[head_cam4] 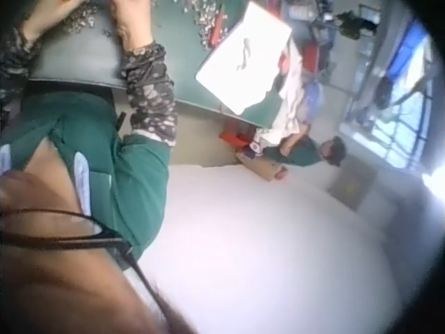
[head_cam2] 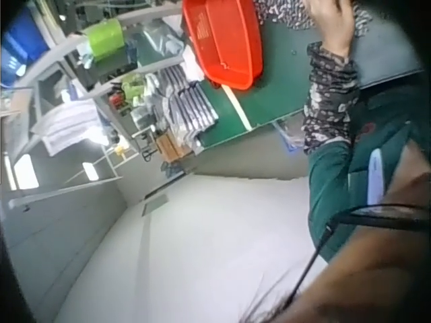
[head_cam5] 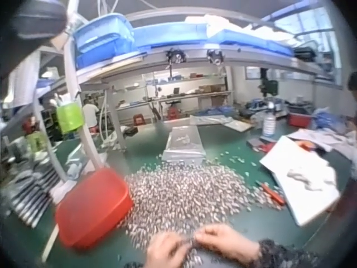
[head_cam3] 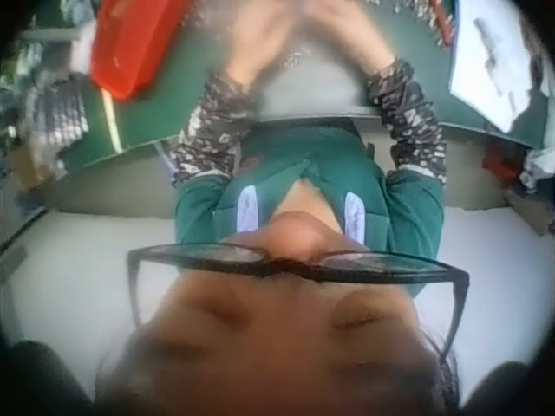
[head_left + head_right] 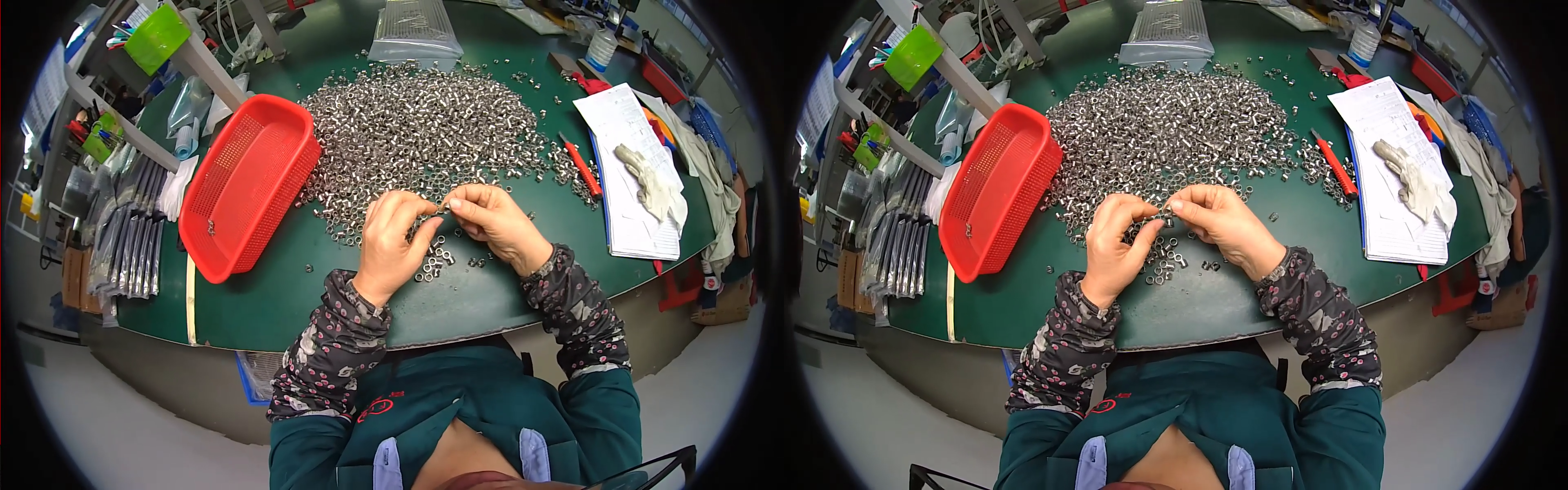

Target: Sorting and inspecting small metal rings at a workbench using hands and a small precision tool.

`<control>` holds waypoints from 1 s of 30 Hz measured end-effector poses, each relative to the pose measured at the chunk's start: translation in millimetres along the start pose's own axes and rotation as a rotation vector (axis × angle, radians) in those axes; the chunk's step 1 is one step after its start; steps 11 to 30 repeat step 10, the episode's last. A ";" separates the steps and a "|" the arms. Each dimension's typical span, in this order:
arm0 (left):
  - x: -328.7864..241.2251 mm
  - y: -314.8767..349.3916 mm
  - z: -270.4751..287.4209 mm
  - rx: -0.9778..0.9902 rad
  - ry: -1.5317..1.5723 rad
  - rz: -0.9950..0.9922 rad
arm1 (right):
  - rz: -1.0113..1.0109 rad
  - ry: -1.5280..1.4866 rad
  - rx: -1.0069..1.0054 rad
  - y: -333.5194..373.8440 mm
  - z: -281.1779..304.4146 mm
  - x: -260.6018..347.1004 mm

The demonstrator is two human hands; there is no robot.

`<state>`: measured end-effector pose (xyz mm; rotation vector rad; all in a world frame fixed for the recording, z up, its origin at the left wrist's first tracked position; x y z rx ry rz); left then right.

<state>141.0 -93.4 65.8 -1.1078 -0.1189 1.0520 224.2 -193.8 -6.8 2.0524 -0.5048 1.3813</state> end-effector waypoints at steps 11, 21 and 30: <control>-0.6 1.6 -2.9 0.018 -0.017 -0.020 | 0.124 0.078 -0.004 4.0 -12.6 11.2; -0.6 1.6 -2.9 0.018 -0.017 -0.020 | 0.124 0.078 -0.004 4.0 -12.6 11.2; -0.6 1.6 -2.9 0.018 -0.017 -0.020 | 0.124 0.078 -0.004 4.0 -12.6 11.2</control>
Point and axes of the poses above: each hand's wrist, its own y-axis away from the middle knuckle, its own z-axis out of the back of the hand, x = y × z, the point moved 9 cm from there along -y, towards the middle knuckle, and after that the axes turned 9 degrees about -z, right-handed, at the moved point
